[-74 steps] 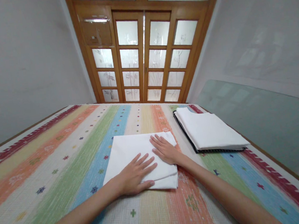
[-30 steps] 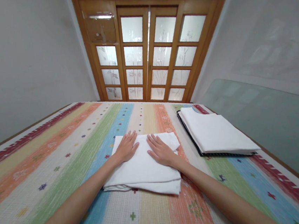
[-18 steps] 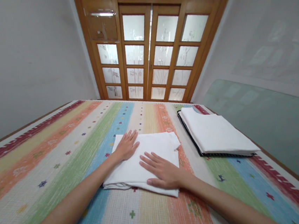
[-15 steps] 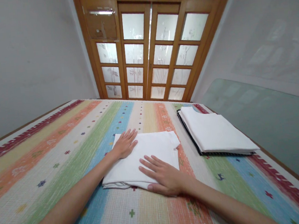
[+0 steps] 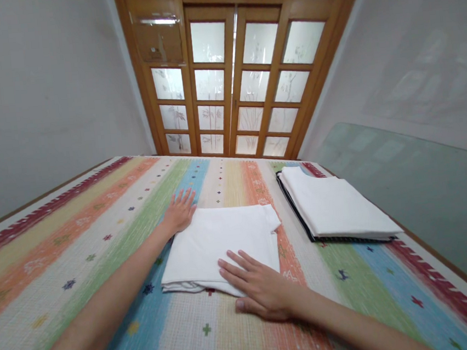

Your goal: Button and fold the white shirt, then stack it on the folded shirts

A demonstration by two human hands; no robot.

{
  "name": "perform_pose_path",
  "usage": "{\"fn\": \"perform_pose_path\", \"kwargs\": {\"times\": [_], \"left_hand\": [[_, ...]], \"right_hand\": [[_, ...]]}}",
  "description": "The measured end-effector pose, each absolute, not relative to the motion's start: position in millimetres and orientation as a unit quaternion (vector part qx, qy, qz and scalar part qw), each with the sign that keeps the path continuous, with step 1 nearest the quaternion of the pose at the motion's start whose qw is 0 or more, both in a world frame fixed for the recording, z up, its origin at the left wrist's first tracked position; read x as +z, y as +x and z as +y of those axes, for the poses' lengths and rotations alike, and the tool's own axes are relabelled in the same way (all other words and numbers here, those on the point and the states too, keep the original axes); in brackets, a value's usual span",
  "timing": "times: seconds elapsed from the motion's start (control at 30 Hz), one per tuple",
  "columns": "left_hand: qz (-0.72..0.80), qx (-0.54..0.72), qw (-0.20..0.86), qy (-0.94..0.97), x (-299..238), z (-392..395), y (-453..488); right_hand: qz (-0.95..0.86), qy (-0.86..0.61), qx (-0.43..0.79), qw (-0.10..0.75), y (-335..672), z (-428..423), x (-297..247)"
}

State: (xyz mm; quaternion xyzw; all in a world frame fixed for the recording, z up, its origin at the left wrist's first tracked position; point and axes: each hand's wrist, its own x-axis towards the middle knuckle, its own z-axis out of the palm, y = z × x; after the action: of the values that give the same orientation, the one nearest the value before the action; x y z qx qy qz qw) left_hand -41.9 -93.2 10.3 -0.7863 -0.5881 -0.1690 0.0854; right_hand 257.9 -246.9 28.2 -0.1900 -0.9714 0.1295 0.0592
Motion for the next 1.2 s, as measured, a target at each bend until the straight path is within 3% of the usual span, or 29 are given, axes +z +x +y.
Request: {"fn": "perform_pose_path", "kwargs": {"times": [0.27, 0.47, 0.67, 0.87, 1.03, 1.2], "left_hand": [[-0.482, -0.153, 0.007, -0.863, 18, -93, 13], [-0.482, -0.099, 0.017, -0.870, 32, -86, 35], [-0.541, -0.073, 0.015, -0.838, 40, -88, 22], [-0.637, -0.051, -0.011, -0.769, 46, -103, 0], [-0.668, -0.030, -0.120, -0.734, 54, -125, -13], [-0.647, -0.129, -0.340, -0.670, 50, -144, -22]], "right_hand": [[-0.974, -0.186, 0.074, 0.105, 213, -247, 22], [-0.980, -0.131, -0.005, 0.149, 185, -245, 13], [-0.979, -0.121, -0.005, 0.162, 217, -233, 14], [-0.959, -0.190, 0.048, 0.206, 288, -194, 7], [-0.877, -0.403, 0.128, 0.229, 332, -168, 14], [-0.624, -0.515, 0.394, 0.437, 326, -174, 17]]}}
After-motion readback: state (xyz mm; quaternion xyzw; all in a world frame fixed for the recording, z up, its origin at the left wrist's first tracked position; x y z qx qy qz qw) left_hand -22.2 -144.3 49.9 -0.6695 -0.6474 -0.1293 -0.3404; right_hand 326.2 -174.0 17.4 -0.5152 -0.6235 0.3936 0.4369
